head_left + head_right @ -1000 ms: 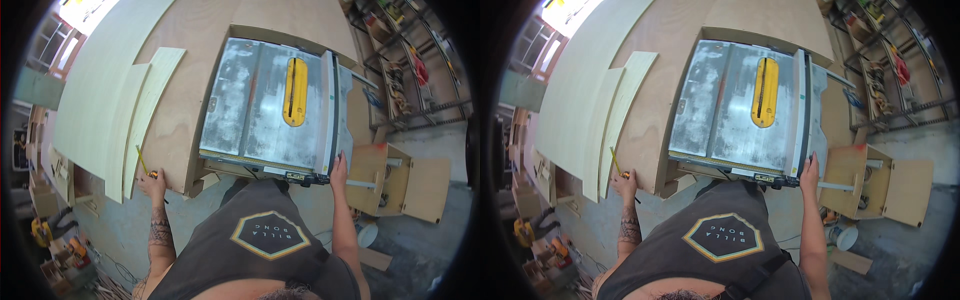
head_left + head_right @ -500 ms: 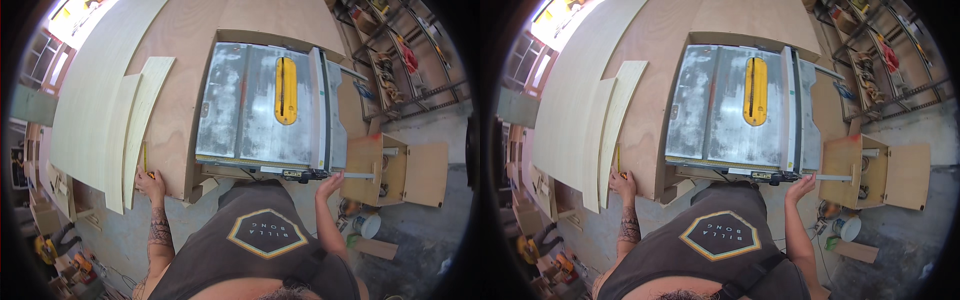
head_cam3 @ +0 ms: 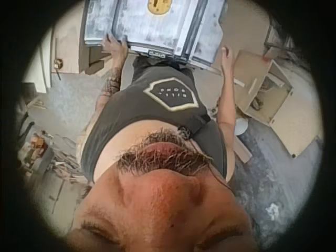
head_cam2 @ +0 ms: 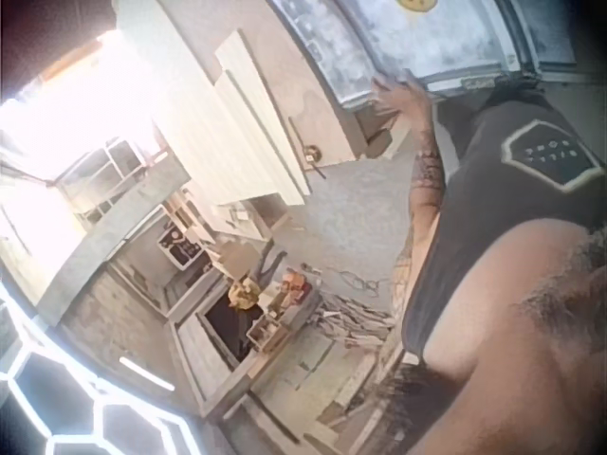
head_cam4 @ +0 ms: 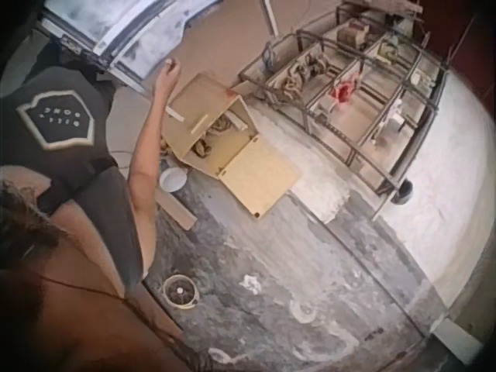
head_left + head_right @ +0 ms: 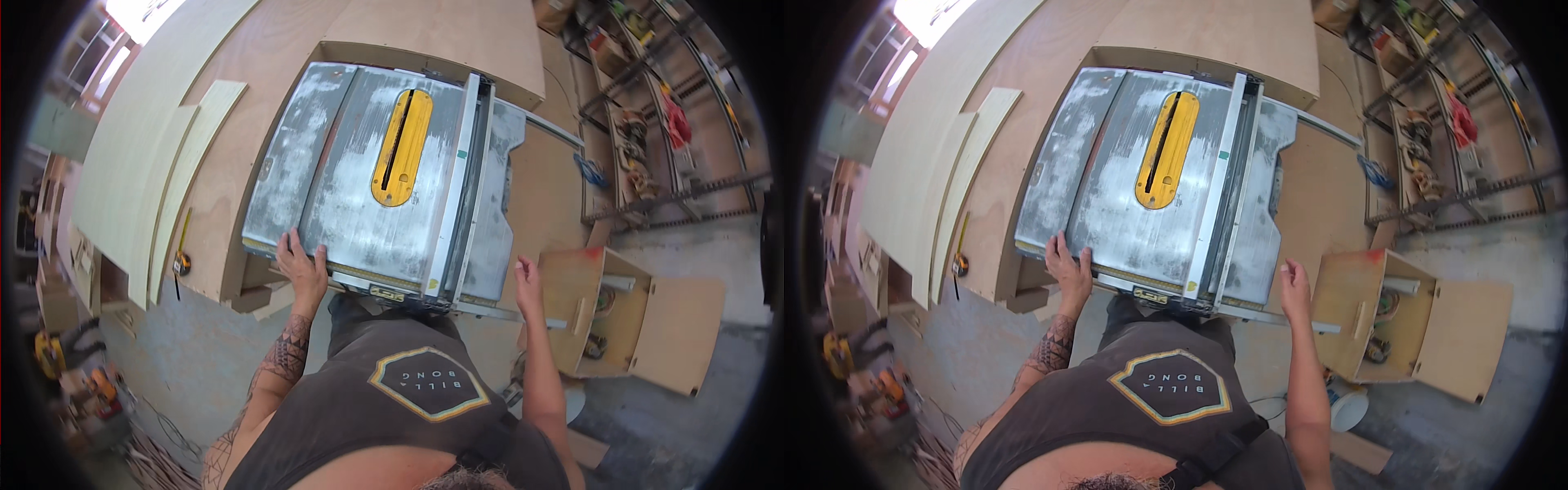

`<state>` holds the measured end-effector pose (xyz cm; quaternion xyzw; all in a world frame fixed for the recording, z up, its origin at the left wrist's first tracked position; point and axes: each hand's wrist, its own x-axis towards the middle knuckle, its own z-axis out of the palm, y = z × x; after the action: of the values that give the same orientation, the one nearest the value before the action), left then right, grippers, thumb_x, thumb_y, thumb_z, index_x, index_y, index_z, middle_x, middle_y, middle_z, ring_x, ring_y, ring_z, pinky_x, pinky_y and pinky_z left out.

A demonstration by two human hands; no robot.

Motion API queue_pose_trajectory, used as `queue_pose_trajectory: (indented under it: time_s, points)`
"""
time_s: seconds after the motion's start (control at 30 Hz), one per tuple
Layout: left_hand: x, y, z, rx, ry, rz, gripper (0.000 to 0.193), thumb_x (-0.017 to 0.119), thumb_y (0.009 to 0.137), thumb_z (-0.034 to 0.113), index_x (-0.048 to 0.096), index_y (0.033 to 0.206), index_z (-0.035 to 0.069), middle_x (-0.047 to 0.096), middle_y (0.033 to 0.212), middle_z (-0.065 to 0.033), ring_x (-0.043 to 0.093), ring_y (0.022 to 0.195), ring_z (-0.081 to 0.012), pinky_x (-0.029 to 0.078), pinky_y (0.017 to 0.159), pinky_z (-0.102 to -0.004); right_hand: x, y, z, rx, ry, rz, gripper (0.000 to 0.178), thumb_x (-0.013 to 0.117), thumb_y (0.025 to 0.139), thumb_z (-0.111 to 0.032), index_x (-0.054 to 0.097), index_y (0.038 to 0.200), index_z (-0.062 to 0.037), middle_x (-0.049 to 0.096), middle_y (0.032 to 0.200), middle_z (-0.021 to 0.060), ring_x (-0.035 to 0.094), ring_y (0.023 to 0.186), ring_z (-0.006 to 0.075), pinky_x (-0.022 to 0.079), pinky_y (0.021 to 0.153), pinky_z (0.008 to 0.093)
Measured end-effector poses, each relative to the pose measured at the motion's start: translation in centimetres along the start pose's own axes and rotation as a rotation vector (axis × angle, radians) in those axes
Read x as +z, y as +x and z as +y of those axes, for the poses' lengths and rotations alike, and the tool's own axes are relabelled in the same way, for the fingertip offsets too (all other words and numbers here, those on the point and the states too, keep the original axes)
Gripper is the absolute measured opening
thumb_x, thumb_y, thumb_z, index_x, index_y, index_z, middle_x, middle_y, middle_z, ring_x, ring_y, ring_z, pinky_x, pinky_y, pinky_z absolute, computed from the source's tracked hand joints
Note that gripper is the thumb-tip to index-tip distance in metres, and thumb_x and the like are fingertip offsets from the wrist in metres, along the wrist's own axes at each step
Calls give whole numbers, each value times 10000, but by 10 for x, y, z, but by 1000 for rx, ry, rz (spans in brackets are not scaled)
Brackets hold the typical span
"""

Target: The person attaches the fence onto a table saw, feeds a wooden board through the saw to cut it, and carries the wood away.

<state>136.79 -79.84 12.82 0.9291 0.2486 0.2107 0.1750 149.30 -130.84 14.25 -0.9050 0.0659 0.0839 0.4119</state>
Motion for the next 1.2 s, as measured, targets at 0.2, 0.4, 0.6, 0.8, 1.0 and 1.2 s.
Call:
queue_pose_trajectory:
  time_s: [0.2, 0.4, 0.6, 0.8, 1.0, 1.2]
  points:
    - [32, -16, 12, -173, 226, -10, 676, 598, 1063, 275, 331, 1639, 41, 170, 1717, -298, 197, 1581, -490, 191, 1257, -640, 35, 29, -10, -164, 163, -360, 788, 608, 1063, -379, 258, 1631, 41, 443, 1573, 320, 516, 1421, 410, 435, 1163, 449]
    - [69, -27, 40, -591, -25, 415, 627, 550, 1084, 355, 398, 1559, -26, 362, 1582, -332, 391, 1453, -485, 331, 1217, -510, 53, 46, -30, -120, 96, 141, 762, 605, 1049, -311, 255, 1610, 68, 385, 1592, 355, 391, 1485, 489, 291, 1238, 491]
    - [168, -165, 20, -1383, -1251, -5, 282, 529, 1026, 173, 616, 1273, 69, 671, 1106, -82, 675, 875, -220, 583, 719, -390, 54, 40, -22, -156, 180, 106, 707, 616, 1041, -248, 296, 1584, 74, 413, 1569, 340, 411, 1469, 468, 289, 1237, 478]
    - [236, -167, 7, -1248, -2005, 216, 522, 344, 1126, 484, 615, 1348, 96, 717, 1164, -137, 721, 1045, -330, 614, 928, -501, 64, 37, -13, -183, 143, 47, 705, 618, 1043, -238, 289, 1577, 85, 401, 1579, 333, 393, 1483, 445, 272, 1245, 475]
    - [251, -150, -33, -1243, -1952, 141, 502, 371, 1120, 459, 612, 1354, 86, 712, 1185, -138, 719, 1054, -327, 608, 938, -492, 69, 38, -19, -111, 134, -8, 666, 585, 1072, -256, 302, 1572, 81, 429, 1562, 306, 417, 1468, 403, 278, 1239, 452]
    - [253, -168, -31, -1143, -1767, 173, 483, 398, 1114, 435, 609, 1360, 77, 708, 1205, -139, 716, 1062, -324, 601, 947, -483, 64, 36, -30, -134, 101, 2, 617, 540, 1102, -279, 323, 1569, 62, 486, 1500, 270, 464, 1404, 358, 312, 1210, 431]
